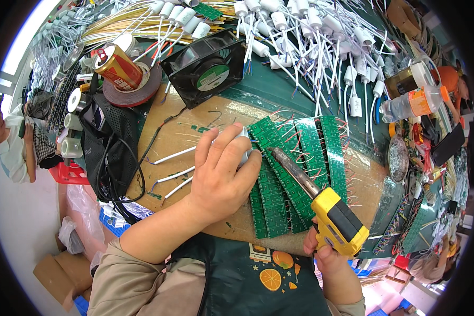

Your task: The person solders wires and LED components onto PCB strips using a soldering iron.

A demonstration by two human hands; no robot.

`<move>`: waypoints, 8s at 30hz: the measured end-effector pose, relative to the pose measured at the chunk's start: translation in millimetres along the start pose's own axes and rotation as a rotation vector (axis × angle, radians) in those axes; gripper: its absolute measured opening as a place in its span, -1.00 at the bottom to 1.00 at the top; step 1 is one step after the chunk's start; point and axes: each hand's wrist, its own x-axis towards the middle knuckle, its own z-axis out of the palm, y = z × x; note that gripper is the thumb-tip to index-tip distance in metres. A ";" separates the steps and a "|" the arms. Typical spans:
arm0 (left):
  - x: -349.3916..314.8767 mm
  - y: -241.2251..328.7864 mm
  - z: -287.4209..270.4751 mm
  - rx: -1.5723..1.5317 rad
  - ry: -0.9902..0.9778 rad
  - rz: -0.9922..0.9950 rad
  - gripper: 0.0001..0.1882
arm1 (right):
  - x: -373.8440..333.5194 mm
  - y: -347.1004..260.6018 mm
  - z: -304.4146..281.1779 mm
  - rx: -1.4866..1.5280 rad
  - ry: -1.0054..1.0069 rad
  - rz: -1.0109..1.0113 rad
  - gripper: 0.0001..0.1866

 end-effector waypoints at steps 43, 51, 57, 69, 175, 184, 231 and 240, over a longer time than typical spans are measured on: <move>-1.0 -1.5 5.4 0.029 0.021 0.011 -0.75 | 5.9 -3.7 3.4 0.005 -0.079 -0.164 -0.62; 0.5 -0.1 4.5 0.036 0.017 -0.001 -0.76 | 3.8 -2.0 2.9 0.041 -0.057 -0.123 -0.63; 2.5 1.8 2.7 0.052 0.001 -0.005 -0.78 | 0.9 8.1 -4.4 -0.001 -0.028 -0.047 -0.17; 2.4 3.8 2.1 0.051 -0.017 -0.008 -0.80 | -2.2 27.5 -16.8 -0.055 -0.003 -0.031 -0.22; 42.9 32.4 -37.3 -0.222 -0.399 0.029 -0.52 | -3.3 43.2 -51.6 0.197 0.324 -0.624 -0.22; 14.3 34.4 -46.9 -0.403 -0.316 -0.283 -0.61 | -5.5 43.7 -48.4 0.179 0.295 -0.587 -0.18; -0.6 22.8 -12.5 0.068 -0.113 0.075 -0.65 | -4.8 54.1 -24.1 -0.380 -0.058 -0.426 -0.63; -1.4 23.7 -9.6 0.075 -0.135 0.095 -0.70 | -1.7 44.5 -12.1 -0.192 -0.039 -0.383 -0.63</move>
